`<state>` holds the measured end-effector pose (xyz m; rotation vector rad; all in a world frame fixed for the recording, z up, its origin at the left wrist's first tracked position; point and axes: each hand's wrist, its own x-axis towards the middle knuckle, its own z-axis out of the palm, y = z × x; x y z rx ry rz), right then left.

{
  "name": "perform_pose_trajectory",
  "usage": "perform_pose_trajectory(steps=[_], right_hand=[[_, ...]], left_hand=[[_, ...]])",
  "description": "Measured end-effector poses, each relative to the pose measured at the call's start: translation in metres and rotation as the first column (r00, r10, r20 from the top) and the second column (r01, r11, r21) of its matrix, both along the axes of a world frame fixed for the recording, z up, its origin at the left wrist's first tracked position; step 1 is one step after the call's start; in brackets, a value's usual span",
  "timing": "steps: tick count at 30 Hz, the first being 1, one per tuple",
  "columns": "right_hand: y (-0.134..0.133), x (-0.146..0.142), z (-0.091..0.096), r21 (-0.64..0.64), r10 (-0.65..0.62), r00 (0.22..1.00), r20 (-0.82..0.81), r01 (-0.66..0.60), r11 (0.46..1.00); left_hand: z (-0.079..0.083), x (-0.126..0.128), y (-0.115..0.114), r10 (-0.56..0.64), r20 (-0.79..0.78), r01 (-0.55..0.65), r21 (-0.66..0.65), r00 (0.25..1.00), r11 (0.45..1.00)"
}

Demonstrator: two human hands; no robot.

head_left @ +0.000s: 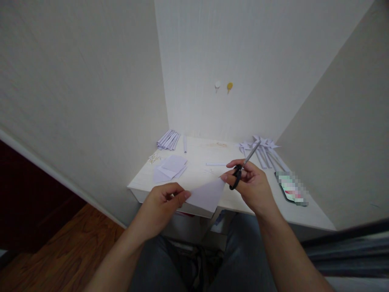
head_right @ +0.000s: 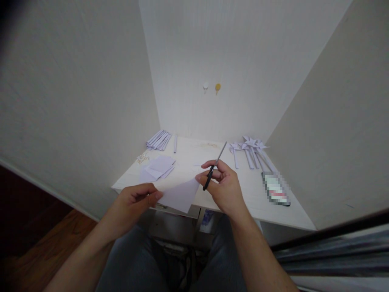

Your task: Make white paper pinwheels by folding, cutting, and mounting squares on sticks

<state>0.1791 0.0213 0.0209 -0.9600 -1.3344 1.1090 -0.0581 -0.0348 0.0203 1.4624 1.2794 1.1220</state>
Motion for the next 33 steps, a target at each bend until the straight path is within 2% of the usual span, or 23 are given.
perform_pose_trajectory(steps=[3, 5, 11, 12, 14, 16, 17, 18, 20, 22, 25, 29, 31, 33], right_hand=[[-0.005, 0.005, -0.008, -0.037, 0.034, 0.999, 0.015, -0.033, 0.999], [-0.007, 0.007, -0.012, -0.045, 0.035, 0.999, 0.002, -0.034, 0.998], [-0.008, 0.021, -0.002, -0.035, 0.015, 1.000, -0.016, -0.015, 0.999], [-0.008, 0.024, 0.001, -0.029, 0.004, 1.000, -0.009, -0.004, 1.000], [-0.007, 0.029, 0.004, -0.015, -0.039, 0.999, -0.004, 0.039, 0.999], [-0.006, 0.029, 0.002, 0.011, -0.105, 0.994, -0.037, 0.106, 0.994], [-0.006, 0.027, 0.000, 0.026, -0.148, 0.986, -0.071, 0.150, 0.988], [-0.005, 0.023, -0.004, 0.038, -0.192, 0.974, -0.116, 0.198, 0.980], [-0.006, 0.013, -0.015, 0.040, -0.270, 0.938, -0.217, 0.285, 0.958], [-0.008, 0.001, -0.028, 0.016, -0.304, 0.909, -0.286, 0.322, 0.947], [-0.014, -0.011, -0.042, -0.022, -0.285, 0.911, -0.299, 0.292, 0.956], [-0.022, -0.012, -0.044, -0.072, -0.148, 0.964, -0.219, 0.136, 0.988], [-0.024, -0.010, -0.039, -0.108, -0.050, 0.983, -0.176, 0.031, 0.994], [-0.025, -0.011, -0.034, -0.136, 0.032, 0.986, -0.165, -0.055, 0.989]], left_hand=[[-0.004, -0.005, 0.007, 0.058, 0.045, -0.060, 0.045, 0.997, 0.997], [-0.005, -0.007, 0.011, 0.056, 0.037, -0.058, 0.067, 0.998, 0.996], [0.008, -0.019, 0.011, -0.163, -0.046, 0.162, -0.012, 0.986, 0.987], [0.010, -0.021, 0.010, -0.157, -0.044, 0.156, -0.012, 0.987, 0.988], [0.010, -0.024, 0.011, -0.060, -0.019, 0.060, 0.034, 0.998, 0.998], [0.002, -0.022, 0.012, 0.090, 0.081, -0.097, 0.093, 0.993, 0.991], [-0.004, -0.018, 0.012, 0.142, 0.179, -0.161, 0.098, 0.974, 0.982], [-0.012, -0.011, 0.012, 0.148, 0.270, -0.169, 0.056, 0.952, 0.984], [-0.027, 0.006, 0.010, 0.047, 0.384, -0.036, -0.034, 0.922, 0.999], [-0.039, 0.026, 0.006, -0.064, 0.407, 0.093, -0.054, 0.911, 0.994], [-0.045, 0.046, 0.003, -0.010, 0.368, 0.023, -0.031, 0.930, 0.999], [-0.035, 0.043, 0.008, 0.134, 0.325, -0.141, -0.004, 0.936, 0.990], [-0.027, 0.037, 0.012, 0.115, 0.313, -0.114, -0.023, 0.943, 0.993], [-0.019, 0.032, 0.016, 0.045, 0.286, -0.033, -0.047, 0.957, 0.998]])
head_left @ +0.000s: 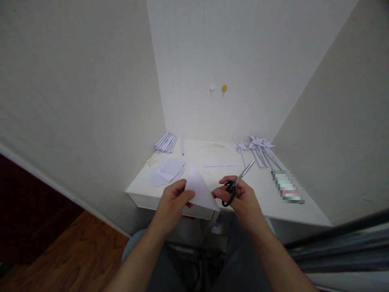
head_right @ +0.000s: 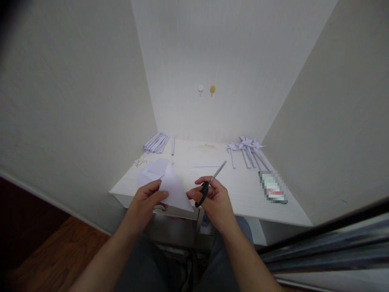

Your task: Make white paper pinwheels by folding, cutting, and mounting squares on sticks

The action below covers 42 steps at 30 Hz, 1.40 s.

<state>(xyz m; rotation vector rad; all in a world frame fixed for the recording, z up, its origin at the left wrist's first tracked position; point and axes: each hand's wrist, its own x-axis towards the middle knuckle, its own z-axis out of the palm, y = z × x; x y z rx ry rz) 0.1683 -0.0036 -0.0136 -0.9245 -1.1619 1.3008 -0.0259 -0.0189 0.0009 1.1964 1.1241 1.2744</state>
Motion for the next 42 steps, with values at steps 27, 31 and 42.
perform_pose_trajectory(steps=[27, 31, 42], right_hand=[[-0.014, -0.018, -0.002, -0.037, 0.051, 0.996, -0.071, -0.054, 0.998], [-0.011, -0.013, -0.002, 0.010, -0.037, 0.999, -0.038, 0.038, 0.999], [0.006, 0.019, 0.052, 0.166, 0.183, 0.768, 0.614, -0.352, 0.921]], left_hand=[[0.003, 0.015, 0.007, 0.053, 0.068, -0.059, 0.103, 0.996, 0.993], [-0.003, 0.015, 0.003, 0.084, 0.067, -0.090, 0.101, 0.994, 0.991], [0.019, -0.036, -0.002, 0.043, -0.351, 0.042, 0.230, 0.936, 0.972]])
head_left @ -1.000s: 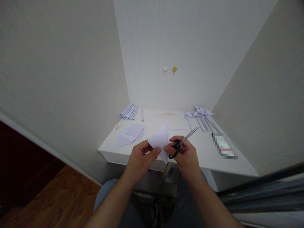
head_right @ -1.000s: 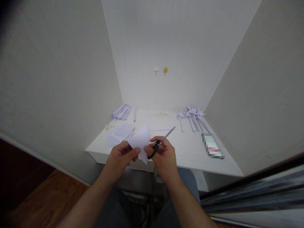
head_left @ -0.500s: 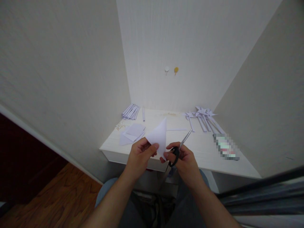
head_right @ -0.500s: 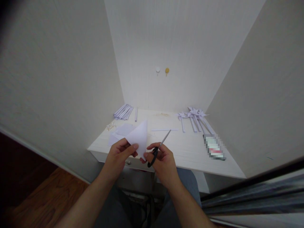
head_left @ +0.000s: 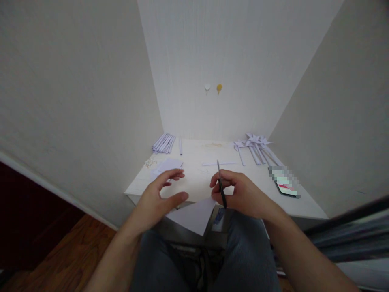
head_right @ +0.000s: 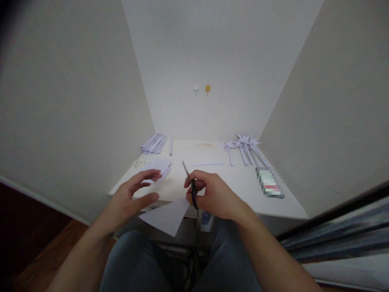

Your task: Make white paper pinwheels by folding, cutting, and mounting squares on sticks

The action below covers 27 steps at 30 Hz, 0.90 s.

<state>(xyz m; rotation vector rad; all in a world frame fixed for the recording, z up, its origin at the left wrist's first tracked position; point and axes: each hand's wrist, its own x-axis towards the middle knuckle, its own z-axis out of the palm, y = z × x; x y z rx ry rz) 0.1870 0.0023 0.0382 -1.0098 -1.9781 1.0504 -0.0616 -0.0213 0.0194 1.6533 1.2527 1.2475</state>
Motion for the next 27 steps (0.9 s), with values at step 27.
perform_pose_trajectory(steps=[27], right_hand=[[-0.020, -0.036, -0.047, -0.496, -0.332, 0.850, -0.410, 0.098, 0.863]], left_hand=[[-0.021, 0.022, -0.014, 0.049, 0.513, 0.067, -0.205, 0.857, 0.976]])
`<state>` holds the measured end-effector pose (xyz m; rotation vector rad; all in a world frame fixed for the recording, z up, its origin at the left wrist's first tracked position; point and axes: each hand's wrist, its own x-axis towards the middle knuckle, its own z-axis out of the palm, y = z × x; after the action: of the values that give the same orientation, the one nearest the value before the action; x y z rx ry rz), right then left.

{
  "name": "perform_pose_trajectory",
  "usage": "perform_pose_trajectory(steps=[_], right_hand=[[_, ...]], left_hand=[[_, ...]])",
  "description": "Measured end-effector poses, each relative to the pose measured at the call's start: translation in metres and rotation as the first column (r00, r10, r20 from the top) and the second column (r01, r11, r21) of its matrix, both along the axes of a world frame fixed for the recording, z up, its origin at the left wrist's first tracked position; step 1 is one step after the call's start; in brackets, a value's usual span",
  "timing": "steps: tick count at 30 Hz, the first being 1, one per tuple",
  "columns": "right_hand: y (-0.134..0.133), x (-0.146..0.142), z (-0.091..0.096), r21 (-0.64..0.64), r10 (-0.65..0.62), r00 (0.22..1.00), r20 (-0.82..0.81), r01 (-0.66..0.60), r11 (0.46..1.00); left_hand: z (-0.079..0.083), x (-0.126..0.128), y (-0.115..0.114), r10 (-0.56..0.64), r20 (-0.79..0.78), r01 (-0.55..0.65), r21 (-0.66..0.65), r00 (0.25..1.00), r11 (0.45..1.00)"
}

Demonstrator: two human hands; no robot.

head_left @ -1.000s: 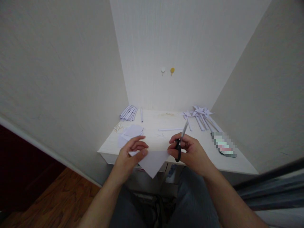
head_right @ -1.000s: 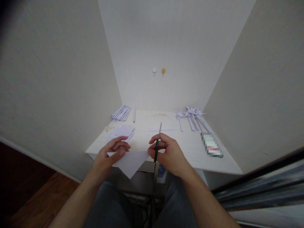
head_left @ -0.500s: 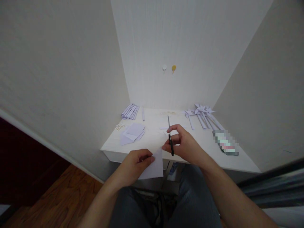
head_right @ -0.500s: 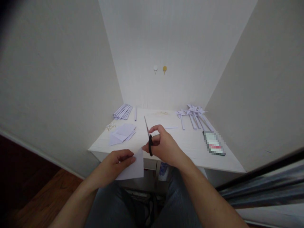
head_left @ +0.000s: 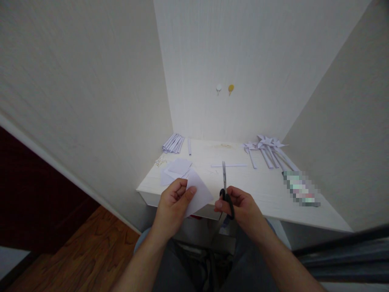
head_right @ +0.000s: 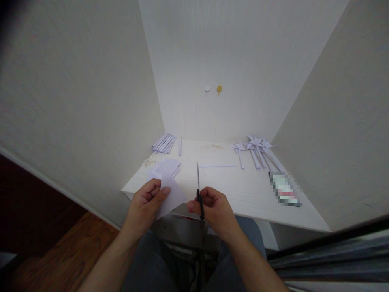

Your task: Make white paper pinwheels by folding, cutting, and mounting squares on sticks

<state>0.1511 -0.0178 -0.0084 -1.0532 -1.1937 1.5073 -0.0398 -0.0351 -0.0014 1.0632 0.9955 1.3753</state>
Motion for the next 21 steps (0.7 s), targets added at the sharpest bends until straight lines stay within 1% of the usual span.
perform_pose_trajectory(steps=[2, 4, 10, 13, 15, 18, 21], right_hand=[[-0.0022, -0.0051, 0.0028, -0.011, -0.036, 0.996, -0.082, 0.035, 0.999], [-0.0029, -0.0089, 0.0060, -0.008, -0.065, 0.993, -0.103, 0.064, 0.998], [-0.0004, -0.0124, 0.0085, 0.088, -0.121, 0.989, -0.089, 0.129, 0.988], [0.0017, -0.0111, 0.0083, 0.112, -0.171, 0.980, -0.099, 0.181, 0.977], [0.0027, -0.0098, 0.0083, 0.121, -0.196, 0.975, -0.107, 0.209, 0.971], [0.0030, -0.0086, 0.0068, 0.148, -0.204, 0.976, -0.081, 0.215, 0.965], [0.0012, -0.0091, 0.0043, 0.193, -0.200, 0.979, -0.045, 0.205, 0.960]], left_hand=[[0.0014, 0.0035, -0.0008, 0.014, 0.001, -0.014, -0.002, 1.000, 1.000], [0.0024, 0.0072, -0.0016, 0.020, 0.003, -0.019, -0.014, 1.000, 1.000], [0.0025, 0.0107, -0.0031, 0.042, -0.005, -0.042, -0.037, 0.999, 0.998], [0.0003, 0.0086, -0.0037, 0.075, -0.074, -0.076, -0.017, 0.994, 0.997], [-0.0011, 0.0074, -0.0043, 0.076, -0.133, -0.077, -0.007, 0.988, 0.997], [-0.0012, 0.0066, -0.0042, 0.071, -0.178, -0.072, 0.002, 0.981, 0.997], [0.0026, 0.0063, -0.0010, 0.098, -0.167, -0.093, 0.039, 0.981, 0.995]])
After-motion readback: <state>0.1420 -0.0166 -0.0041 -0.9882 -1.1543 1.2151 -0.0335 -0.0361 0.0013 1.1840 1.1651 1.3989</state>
